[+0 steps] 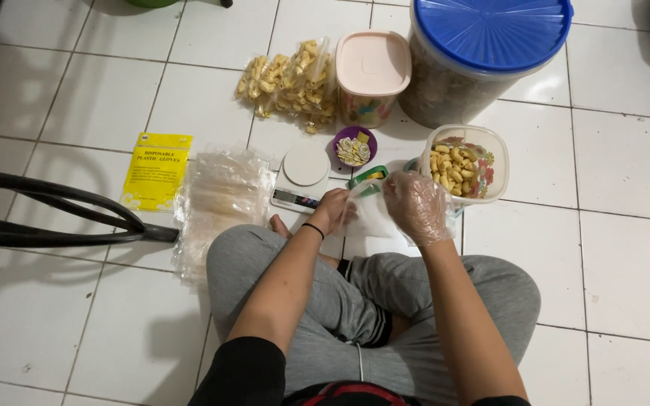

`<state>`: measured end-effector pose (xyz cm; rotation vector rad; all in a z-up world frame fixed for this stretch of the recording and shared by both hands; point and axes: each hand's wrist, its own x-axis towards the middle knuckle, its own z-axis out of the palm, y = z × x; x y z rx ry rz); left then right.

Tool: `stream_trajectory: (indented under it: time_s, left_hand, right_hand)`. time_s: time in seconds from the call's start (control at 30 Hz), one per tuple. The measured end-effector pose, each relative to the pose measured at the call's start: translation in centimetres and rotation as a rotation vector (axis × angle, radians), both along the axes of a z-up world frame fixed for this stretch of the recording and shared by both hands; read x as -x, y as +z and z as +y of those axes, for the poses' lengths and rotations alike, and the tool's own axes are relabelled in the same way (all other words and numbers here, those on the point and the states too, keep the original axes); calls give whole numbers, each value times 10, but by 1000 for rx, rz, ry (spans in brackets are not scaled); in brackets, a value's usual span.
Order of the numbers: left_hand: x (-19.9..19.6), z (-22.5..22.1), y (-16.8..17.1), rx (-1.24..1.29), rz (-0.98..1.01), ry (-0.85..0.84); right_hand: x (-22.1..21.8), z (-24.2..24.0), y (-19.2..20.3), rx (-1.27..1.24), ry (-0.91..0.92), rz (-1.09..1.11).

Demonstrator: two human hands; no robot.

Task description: Packaging macaroni into small plastic bags and weighing them on a digital scale.

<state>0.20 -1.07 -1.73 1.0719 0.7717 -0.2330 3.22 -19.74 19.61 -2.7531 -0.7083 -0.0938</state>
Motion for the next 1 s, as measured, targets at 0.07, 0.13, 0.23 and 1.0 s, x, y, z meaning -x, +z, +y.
stream_trajectory:
  time_s: [0.07, 0.13, 0.23, 1.0]
  left_hand:
    - [-7, 3, -33, -12, 2, -5]
    - [-10, 6, -41, -24, 6, -12]
    - [-4, 8, -8, -86, 54, -18]
    - [-11, 3, 8, -250, 103, 81]
  right_hand:
    - [2, 0, 2, -91, 1, 63]
    - [4, -1, 10, -182, -1, 127]
    - [5, -2, 27, -466, 92, 228]
    - [-52, -51, -61, -85, -190, 240]
